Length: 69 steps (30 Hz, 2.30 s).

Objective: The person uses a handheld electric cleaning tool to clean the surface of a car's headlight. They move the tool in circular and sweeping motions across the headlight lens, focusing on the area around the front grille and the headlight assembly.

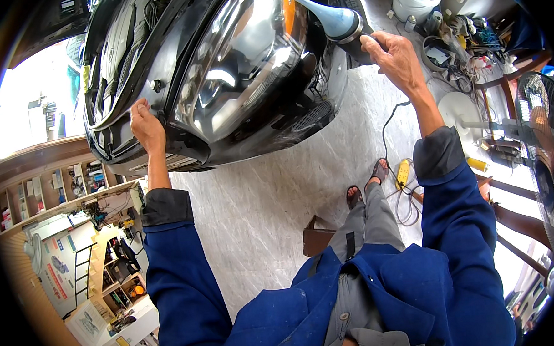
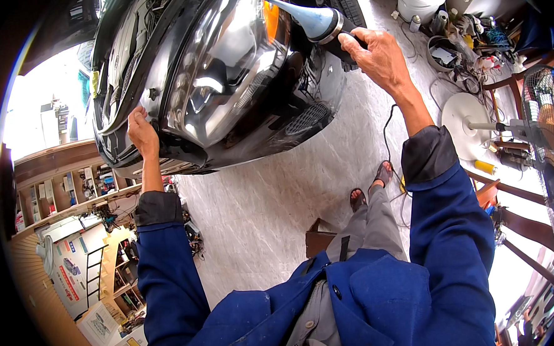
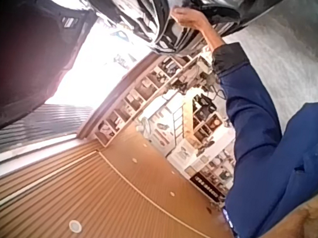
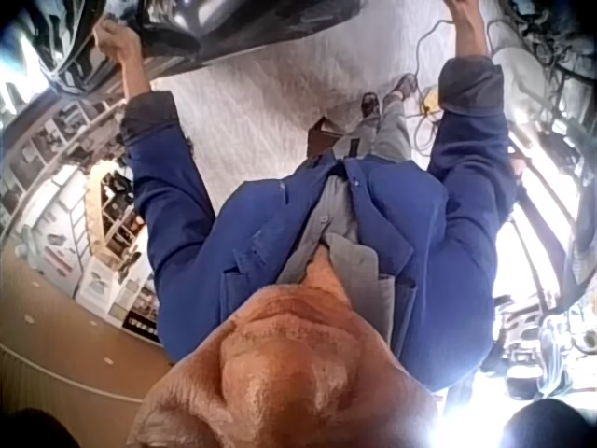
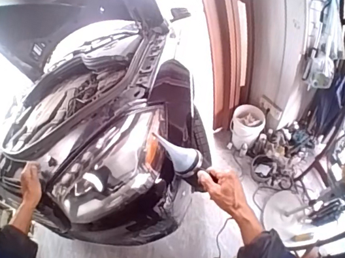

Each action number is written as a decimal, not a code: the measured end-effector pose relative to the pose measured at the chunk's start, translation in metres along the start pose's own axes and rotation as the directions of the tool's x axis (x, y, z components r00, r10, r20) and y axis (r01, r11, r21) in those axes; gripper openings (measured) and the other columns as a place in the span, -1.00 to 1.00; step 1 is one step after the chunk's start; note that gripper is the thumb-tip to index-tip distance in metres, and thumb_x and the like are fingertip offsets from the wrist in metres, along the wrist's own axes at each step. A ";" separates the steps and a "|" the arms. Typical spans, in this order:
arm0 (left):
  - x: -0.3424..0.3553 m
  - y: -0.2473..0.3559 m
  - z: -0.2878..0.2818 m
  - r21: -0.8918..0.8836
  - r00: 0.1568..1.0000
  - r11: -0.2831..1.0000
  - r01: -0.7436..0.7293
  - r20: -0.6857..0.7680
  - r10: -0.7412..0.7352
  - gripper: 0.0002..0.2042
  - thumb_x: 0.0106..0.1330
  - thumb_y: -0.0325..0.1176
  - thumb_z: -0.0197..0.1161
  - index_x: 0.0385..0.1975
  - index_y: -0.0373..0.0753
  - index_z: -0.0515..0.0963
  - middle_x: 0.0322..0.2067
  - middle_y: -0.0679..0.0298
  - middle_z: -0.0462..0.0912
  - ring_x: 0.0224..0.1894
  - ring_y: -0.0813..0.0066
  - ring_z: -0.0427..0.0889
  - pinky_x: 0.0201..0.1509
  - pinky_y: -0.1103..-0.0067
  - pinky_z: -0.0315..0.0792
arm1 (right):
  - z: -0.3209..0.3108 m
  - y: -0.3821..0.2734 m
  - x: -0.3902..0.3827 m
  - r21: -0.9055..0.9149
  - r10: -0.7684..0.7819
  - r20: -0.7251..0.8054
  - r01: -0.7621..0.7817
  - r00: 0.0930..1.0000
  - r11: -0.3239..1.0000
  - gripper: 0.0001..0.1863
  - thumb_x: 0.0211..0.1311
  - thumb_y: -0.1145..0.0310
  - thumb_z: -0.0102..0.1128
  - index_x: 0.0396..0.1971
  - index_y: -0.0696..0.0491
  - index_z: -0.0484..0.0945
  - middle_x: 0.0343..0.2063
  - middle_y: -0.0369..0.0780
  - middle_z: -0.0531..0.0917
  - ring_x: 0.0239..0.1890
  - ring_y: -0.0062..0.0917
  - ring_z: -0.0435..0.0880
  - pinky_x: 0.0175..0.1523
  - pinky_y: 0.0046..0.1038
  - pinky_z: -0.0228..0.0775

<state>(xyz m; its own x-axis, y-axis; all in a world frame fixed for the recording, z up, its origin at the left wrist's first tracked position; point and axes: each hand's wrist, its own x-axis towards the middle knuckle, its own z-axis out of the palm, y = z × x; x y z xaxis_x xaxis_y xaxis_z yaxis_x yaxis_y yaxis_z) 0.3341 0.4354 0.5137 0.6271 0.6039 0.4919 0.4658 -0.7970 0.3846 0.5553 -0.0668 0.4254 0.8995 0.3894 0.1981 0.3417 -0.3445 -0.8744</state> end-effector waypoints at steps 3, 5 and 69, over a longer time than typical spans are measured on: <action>0.000 -0.001 0.000 0.002 1.000 1.000 -0.012 -0.003 0.012 -0.61 0.58 -0.30 -0.12 0.03 -0.42 0.62 -0.05 -0.04 0.75 0.02 0.10 0.75 0.13 0.33 0.55 | -0.002 -0.002 -0.001 -0.010 -0.010 0.017 0.010 1.000 1.000 -0.54 0.45 0.03 0.22 -0.38 0.18 0.73 -0.62 -0.19 0.64 -0.60 -0.52 0.53 -0.42 -0.42 0.34; 0.000 -0.001 0.000 0.021 1.000 1.000 -0.018 -0.009 0.018 -0.61 0.58 -0.29 -0.12 0.03 -0.42 0.62 -0.05 -0.04 0.75 0.01 0.10 0.75 0.13 0.33 0.55 | -0.003 -0.002 -0.004 -0.026 -0.009 0.033 0.009 0.999 1.000 -0.54 0.44 0.04 0.22 -0.38 0.19 0.73 -0.62 -0.18 0.65 -0.60 -0.51 0.54 -0.42 -0.42 0.35; 0.001 0.001 0.003 -0.023 0.999 1.000 -0.019 -0.048 0.018 -0.64 0.55 -0.31 -0.10 -0.03 -0.37 0.65 -0.08 -0.01 0.76 0.01 0.12 0.76 0.13 0.33 0.54 | 0.026 -0.060 -0.062 -0.036 0.004 0.165 0.002 0.986 0.999 -0.66 0.44 0.12 0.26 -0.26 0.13 0.76 -0.62 -0.21 0.63 -0.60 -0.54 0.54 -0.45 -0.45 0.37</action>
<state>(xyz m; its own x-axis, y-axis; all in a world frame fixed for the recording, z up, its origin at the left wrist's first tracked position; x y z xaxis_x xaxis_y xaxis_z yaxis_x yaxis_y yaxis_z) 0.3370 0.4349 0.5119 0.6043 0.5896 0.5359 0.4397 -0.8077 0.3928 0.4717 -0.0485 0.4542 0.8436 0.5236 0.1187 0.3530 -0.3743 -0.8575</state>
